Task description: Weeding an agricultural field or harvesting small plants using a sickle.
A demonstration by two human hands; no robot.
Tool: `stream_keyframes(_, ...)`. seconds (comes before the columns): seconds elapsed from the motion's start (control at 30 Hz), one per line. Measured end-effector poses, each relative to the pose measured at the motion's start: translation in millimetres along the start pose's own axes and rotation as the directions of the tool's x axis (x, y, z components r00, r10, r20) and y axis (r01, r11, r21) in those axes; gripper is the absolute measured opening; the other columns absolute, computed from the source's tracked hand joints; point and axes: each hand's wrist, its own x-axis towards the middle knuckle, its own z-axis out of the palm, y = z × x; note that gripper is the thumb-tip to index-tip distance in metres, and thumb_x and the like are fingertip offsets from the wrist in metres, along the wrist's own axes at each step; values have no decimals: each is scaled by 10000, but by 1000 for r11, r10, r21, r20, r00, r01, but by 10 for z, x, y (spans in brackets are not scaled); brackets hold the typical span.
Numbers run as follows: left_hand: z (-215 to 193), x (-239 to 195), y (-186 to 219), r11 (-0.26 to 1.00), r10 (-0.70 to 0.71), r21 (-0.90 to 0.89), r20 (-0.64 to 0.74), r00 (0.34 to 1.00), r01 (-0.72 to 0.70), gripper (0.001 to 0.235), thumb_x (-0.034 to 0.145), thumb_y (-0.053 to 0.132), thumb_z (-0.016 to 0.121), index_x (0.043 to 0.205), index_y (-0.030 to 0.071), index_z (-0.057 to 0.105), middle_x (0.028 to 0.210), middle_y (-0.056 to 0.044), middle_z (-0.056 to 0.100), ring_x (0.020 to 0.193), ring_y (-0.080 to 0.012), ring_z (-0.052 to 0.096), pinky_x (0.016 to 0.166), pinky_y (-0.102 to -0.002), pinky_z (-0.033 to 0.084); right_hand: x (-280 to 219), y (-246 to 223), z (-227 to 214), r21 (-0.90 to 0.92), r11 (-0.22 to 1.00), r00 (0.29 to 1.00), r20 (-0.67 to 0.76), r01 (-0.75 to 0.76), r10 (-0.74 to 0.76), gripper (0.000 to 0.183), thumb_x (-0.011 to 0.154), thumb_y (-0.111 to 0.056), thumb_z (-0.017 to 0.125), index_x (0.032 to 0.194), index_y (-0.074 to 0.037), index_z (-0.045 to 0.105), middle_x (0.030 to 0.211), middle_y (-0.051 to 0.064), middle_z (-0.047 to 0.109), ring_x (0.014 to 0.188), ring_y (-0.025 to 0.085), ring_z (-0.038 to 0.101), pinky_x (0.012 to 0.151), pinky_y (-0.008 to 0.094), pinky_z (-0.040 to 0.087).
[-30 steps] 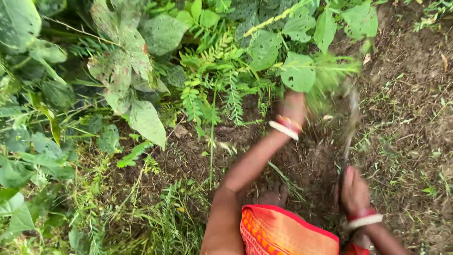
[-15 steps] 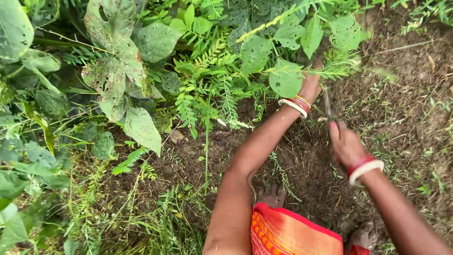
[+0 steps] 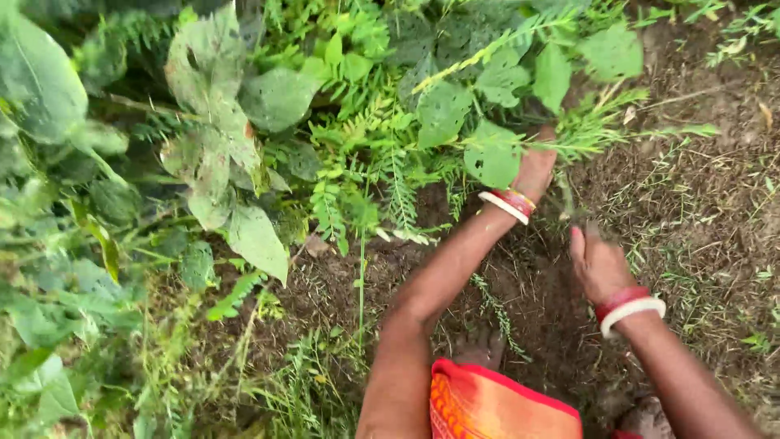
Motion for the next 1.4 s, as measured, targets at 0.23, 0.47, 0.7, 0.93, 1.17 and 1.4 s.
stream_keyframes(0.23, 110, -225, -18, 939, 268, 232, -31, 963, -254, 462, 943, -2, 551, 1388, -47, 431, 878, -247, 662, 734, -374, 693, 647, -531, 552, -101, 1389, 1004, 12, 944, 940, -90, 330, -328, 460, 1027, -414, 352, 1264, -63, 532, 748, 284, 678, 715, 466, 665, 648, 579, 553)
stream_keyframes(0.47, -733, -877, 623, 787, 617, -79, 110, 779, -612, 787, 690, -6, 613, 1442, -29, 382, 1187, -410, 660, 636, -387, 689, 503, -443, 563, -260, 1370, 799, -227, 972, 996, -47, 58, -71, 439, 1054, -452, 376, 1322, -124, 491, 711, 262, 682, 688, 468, 688, 666, 586, 589)
stream_keyframes(0.7, -2014, -78, 144, 962, -122, 268, 245, 962, 53, 276, 1073, 262, 575, 1282, 114, 677, 1134, -167, 750, 856, -327, 737, 778, -471, 586, -431, 1381, 579, -179, 972, 958, -214, 152, -189, 441, 1055, -512, 396, 1098, -97, 538, 775, 322, 693, 836, 575, 649, 761, 665, 498)
stream_keyframes(0.93, -3860, 1734, -1472, 940, -262, 51, -526, 809, 338, 314, 1084, 233, 485, 965, 27, 690, 723, -144, 606, 657, -284, 579, 564, -445, 439, -470, 1000, 216, -89, 996, 987, -154, 30, -43, 461, 1076, -491, 333, 1230, -114, 549, 741, 289, 723, 760, 508, 713, 787, 609, 567)
stream_keyframes(1.17, -5629, 1010, -1618, 967, -247, -148, -737, 629, 206, 469, 1011, 237, 546, 1261, -152, 469, 936, -280, 446, 647, -281, 428, 570, -457, 386, -318, 865, 179, -119, 980, 944, -274, 157, -184, 451, 1081, -482, 356, 1163, -90, 565, 752, 271, 705, 773, 517, 685, 776, 598, 534)
stream_keyframes(1.4, -5846, 585, -1184, 875, -267, 176, -603, 752, 452, 400, 899, -19, 608, 1295, -42, 556, 974, -245, 709, 853, -351, 698, 813, -466, 542, -442, 197, -131, -158, 987, 991, -121, 29, -48, 420, 1052, -505, 358, 1136, -136, 540, 555, 200, 645, 528, 428, 674, 560, 568, 533)
